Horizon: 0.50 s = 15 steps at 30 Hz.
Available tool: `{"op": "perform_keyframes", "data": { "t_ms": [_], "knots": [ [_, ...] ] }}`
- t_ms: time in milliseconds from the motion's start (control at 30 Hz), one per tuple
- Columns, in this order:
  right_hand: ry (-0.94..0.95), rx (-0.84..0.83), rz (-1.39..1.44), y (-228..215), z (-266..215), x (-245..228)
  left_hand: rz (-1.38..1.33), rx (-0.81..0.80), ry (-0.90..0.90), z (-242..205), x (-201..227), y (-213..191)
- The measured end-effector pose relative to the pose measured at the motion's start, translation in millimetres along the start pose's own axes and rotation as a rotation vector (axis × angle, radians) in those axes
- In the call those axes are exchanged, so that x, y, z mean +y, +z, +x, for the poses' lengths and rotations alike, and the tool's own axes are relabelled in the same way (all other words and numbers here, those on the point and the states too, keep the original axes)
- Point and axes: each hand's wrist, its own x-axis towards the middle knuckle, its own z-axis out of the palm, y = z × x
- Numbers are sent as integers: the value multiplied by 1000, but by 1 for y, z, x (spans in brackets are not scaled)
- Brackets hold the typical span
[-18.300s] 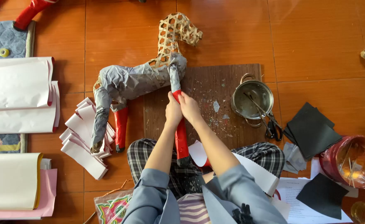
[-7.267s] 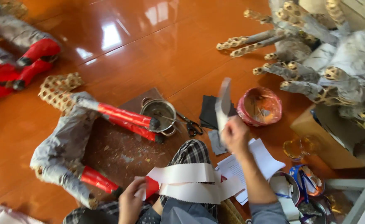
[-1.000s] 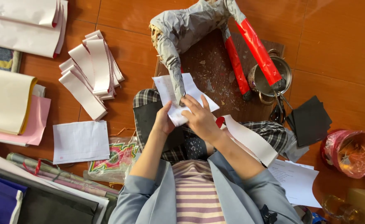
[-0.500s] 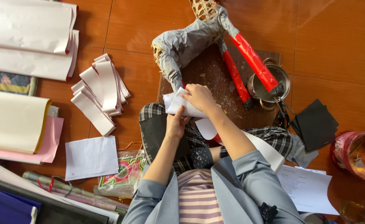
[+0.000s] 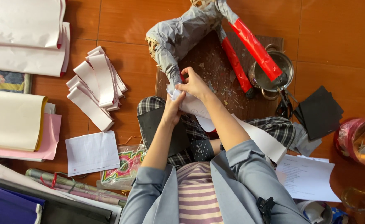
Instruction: Applying adhesive and paper strips to a wicker/wire animal frame to create a paper-mâché style figure.
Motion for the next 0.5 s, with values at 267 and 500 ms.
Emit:
{"op": "perform_keyframes", "data": {
  "t_ms": [267,500],
  "knots": [
    [61,-151,8,-11,7,0,123,-72,-21,17,6,-1],
    [-160,-10,-28,-33,-40,-3,115,57,78,22,-9,-1]
  ]
}}
